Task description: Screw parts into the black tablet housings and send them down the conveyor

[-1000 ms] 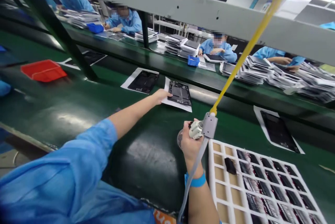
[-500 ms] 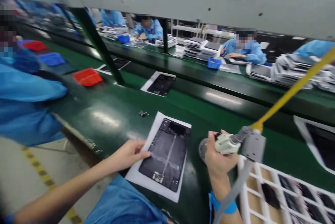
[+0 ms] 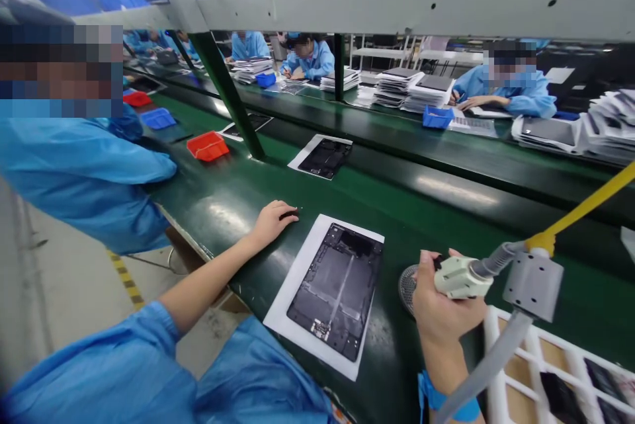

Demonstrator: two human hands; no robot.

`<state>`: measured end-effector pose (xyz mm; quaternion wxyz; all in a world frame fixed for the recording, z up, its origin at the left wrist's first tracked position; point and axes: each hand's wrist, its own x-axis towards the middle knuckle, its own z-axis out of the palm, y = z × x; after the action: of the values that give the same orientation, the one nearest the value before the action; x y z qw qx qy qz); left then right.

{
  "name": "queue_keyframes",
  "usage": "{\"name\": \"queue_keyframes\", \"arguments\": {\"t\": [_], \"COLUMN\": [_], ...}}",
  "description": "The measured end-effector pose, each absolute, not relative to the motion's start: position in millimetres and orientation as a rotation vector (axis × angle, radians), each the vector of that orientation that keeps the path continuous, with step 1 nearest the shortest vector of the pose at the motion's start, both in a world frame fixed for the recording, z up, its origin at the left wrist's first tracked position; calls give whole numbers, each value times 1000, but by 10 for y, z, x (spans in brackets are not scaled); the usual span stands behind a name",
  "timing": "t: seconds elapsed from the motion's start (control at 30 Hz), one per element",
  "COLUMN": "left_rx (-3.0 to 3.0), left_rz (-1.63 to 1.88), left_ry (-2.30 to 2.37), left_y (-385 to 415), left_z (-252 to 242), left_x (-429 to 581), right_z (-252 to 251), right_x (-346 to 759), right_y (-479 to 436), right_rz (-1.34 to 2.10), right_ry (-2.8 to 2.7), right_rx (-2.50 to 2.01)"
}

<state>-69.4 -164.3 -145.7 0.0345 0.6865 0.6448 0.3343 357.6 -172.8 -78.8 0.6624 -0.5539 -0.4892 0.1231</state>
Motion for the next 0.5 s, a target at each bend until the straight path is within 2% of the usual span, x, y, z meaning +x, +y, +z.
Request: {"name": "queue_keyframes", "arguments": {"t": [0.3,0.5], "left_rx": [1837,1547], "left_rz": [780,739], "left_ry": [1895,1840], "left_y": [-1672,-1568], "left_z": [-1018,-933], "left_x": [-865,-861], "right_z": [-787,-783], "right_x": [3571,3577], "right_y": [-1718,-1718], "right_rz": [273,262], "right_ry": [-1115,-1096], "right_rx": [-1225,-1267]}}
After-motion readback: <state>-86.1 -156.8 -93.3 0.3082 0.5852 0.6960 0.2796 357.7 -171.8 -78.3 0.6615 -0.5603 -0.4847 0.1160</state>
